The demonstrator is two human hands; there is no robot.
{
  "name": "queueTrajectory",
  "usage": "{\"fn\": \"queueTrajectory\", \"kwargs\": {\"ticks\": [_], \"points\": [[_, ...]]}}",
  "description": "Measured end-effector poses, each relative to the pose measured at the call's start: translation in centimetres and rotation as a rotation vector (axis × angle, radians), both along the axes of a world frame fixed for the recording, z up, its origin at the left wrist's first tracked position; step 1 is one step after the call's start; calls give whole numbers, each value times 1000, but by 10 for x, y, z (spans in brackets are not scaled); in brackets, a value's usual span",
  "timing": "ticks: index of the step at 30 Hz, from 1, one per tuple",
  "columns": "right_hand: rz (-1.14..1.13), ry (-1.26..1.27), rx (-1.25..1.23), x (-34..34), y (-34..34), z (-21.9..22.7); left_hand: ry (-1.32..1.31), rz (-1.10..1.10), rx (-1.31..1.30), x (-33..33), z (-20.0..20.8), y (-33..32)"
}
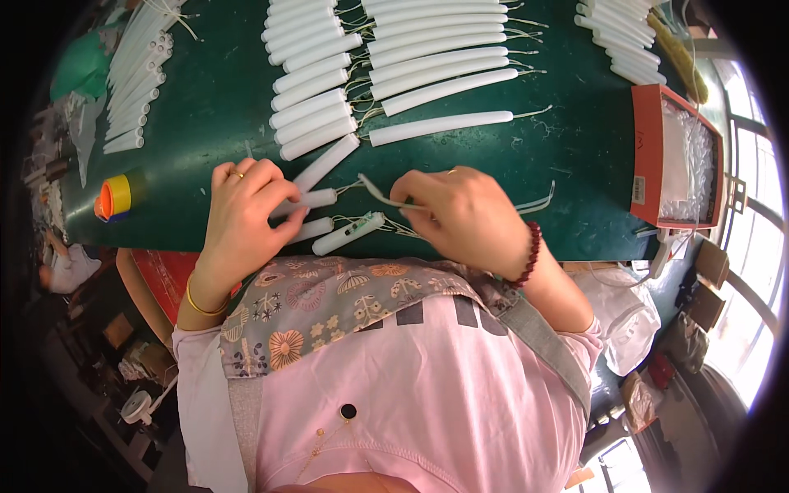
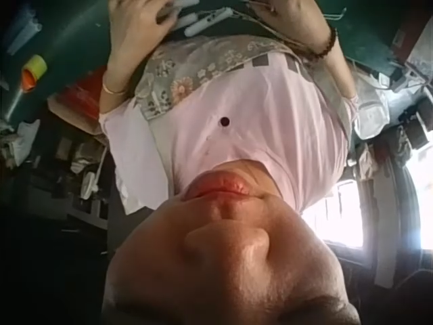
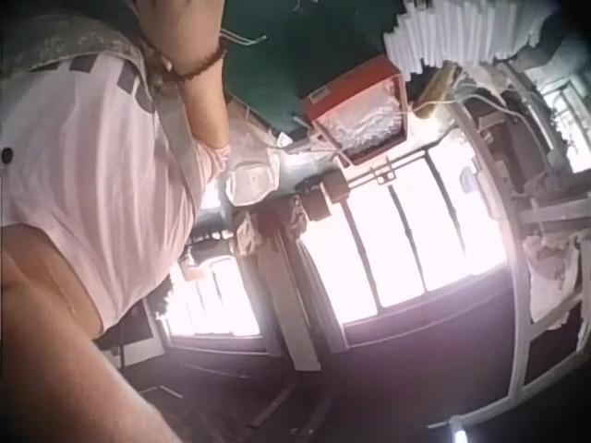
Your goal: The recorder is seen assembling small white plastic components by attaching wires and using a hot glue gun at a factory workstation.
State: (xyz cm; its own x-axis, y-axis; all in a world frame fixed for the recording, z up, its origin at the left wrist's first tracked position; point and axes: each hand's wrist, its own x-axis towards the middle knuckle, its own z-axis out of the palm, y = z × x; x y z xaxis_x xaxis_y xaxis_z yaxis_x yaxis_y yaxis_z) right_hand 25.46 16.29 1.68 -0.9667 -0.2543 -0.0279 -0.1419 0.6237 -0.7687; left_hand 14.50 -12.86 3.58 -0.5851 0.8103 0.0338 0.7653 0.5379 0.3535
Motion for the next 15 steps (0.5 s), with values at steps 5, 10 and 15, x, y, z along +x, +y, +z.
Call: {"fn": "queueTrajectory", "kwargs": {"ticks": [5, 10, 15], "points": [[-110, 12, 103, -20, 28, 10, 134, 43, 127, -4, 0, 20], [-114, 237, 232, -31, 48, 21, -7, -123, 427, -9, -13, 83], [-92, 311, 265, -26, 85, 28, -118, -203, 512, -23, -37, 115]]}}
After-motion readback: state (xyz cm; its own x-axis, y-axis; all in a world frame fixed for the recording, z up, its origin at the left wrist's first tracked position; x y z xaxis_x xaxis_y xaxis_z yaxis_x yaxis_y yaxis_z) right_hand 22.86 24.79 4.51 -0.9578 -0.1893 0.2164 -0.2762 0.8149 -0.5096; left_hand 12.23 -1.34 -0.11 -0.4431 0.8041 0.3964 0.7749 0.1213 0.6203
